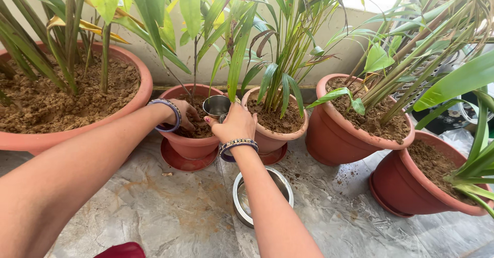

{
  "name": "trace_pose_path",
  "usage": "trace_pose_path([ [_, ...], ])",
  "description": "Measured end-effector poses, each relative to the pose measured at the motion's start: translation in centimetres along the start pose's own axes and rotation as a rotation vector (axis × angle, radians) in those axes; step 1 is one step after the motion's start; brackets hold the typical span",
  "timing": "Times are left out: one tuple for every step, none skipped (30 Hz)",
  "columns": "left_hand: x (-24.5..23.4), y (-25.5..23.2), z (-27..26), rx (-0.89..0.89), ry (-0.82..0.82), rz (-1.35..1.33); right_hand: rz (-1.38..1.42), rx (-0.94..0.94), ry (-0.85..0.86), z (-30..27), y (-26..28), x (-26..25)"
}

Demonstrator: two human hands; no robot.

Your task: The person waters several potted plants on a tiled balcony using a small metal cup. They scoop water from a larger metal bowl and pour it into the soil of each pot, moving sequentially from one plant to the next.

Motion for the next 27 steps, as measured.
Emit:
trace_pose_path([
  [0.2, -0.3, -0.2, -0.002, 0.016, 0.025, -0.007, 0.009, 0.002, 0.0, -0.1, 0.1],
  [0.5, -0.6, -0.3, 0.043, 0.002, 0.078, -0.015, 0.019, 0.005, 0.0, -0.2, 0.1],
  [0.7, -1.2, -0.3, 0.087, -0.013, 0.13, -0.012, 0.011, 0.0, 0.1, -0.2, 0.2],
  [1.1, -1.5, -0.4, 0.131, -0.025, 0.183, -0.007, 0.005, -0.003, 0.1, -0.2, 0.3],
  [1.6, -1.6, -0.5, 0.105, -0.027, 0.224, -0.002, -0.001, -0.006, 0.2, -0.2, 0.5],
  [1.9, -2.1, -0.4, 0.081, -0.031, 0.266, 0.0, -0.002, -0.007, 0.3, -0.3, 0.6],
  [2.0, -2.6, -0.4, 0.058, -0.034, 0.308, 0.003, -0.003, -0.008, 0.4, -0.3, 0.7],
  [1.9, -3.0, -0.4, 0.051, -0.029, 0.33, 0.003, -0.004, -0.007, 0.5, -0.4, 0.7],
  [1.6, -3.2, -0.6, 0.043, -0.023, 0.353, 0.008, -0.002, -0.008, 0.6, -0.4, 0.7],
  [1.4, -3.3, -0.9, 0.032, -0.019, 0.374, 0.014, -0.003, -0.007, 0.6, -0.4, 0.7],
  [1.3, -3.4, -1.3, 0.035, -0.035, 0.367, 0.02, -0.005, -0.006, 0.6, -0.3, 0.7],
  [0.9, -3.5, -1.5, 0.038, -0.053, 0.364, 0.007, 0.0, -0.001, 0.7, -0.2, 0.6],
  [0.7, -3.4, -1.6, 0.041, -0.072, 0.361, -0.006, 0.006, 0.003, 0.7, -0.1, 0.6],
  [0.5, -3.5, -1.5, 0.038, -0.111, 0.353, -0.021, 0.013, 0.006, 0.8, -0.1, 0.5],
  [0.4, -3.5, -1.2, 0.035, -0.149, 0.346, -0.022, 0.02, 0.018, 1.0, 0.0, 0.5],
  [0.7, -3.3, -1.0, 0.028, -0.185, 0.334, -0.023, 0.025, 0.035, 1.1, 0.1, 0.6],
  [1.1, -3.3, -0.8, 0.038, -0.215, 0.356, -0.023, 0.03, 0.052, 1.1, 0.2, 0.7],
  [1.3, -3.2, -0.7, 0.047, -0.247, 0.382, 0.0, -0.005, 0.02, 1.1, 0.4, 0.6],
  [1.4, -3.0, -0.6, 0.056, -0.279, 0.408, 0.023, -0.039, -0.011, 1.0, 0.5, 0.5],
  [1.4, -2.6, -0.5, 0.06, -0.289, 0.373, 0.045, -0.071, -0.043, 1.0, 0.6, 0.5],
  [1.5, -2.2, -0.5, 0.064, -0.299, 0.338, 0.028, -0.076, -0.046, 1.1, 0.7, 0.6],
  [1.5, -2.0, -0.3, 0.073, -0.308, 0.303, 0.009, -0.078, -0.051, 1.3, 0.6, 0.8],
  [1.4, -1.6, -0.2, 0.084, -0.307, 0.262, -0.01, -0.081, -0.055, 1.4, 0.5, 0.9],
  [1.1, -1.0, -0.1, 0.095, -0.307, 0.22, -0.029, -0.063, -0.043, 1.6, 0.2, 1.1],
  [0.9, -0.5, -0.1, 0.105, -0.306, 0.178, -0.047, -0.045, -0.03, 1.7, -0.1, 1.3],
  [0.8, -0.2, 0.2, 0.095, -0.272, 0.155, -0.065, -0.029, -0.021, 2.0, -0.2, 1.3],
  [0.6, 0.1, 0.5, 0.085, -0.237, 0.132, -0.055, -0.035, -0.024, 2.2, -0.4, 1.3],
])
Point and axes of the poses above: each hand's wrist, its own z-axis towards the middle knuckle, its own x-axis out of the palm, y = z × x, the point moved 3 cm from there along z, towards the middle knuckle, and after that the axes turned 6 degrees about z, right-handed, at the moved point
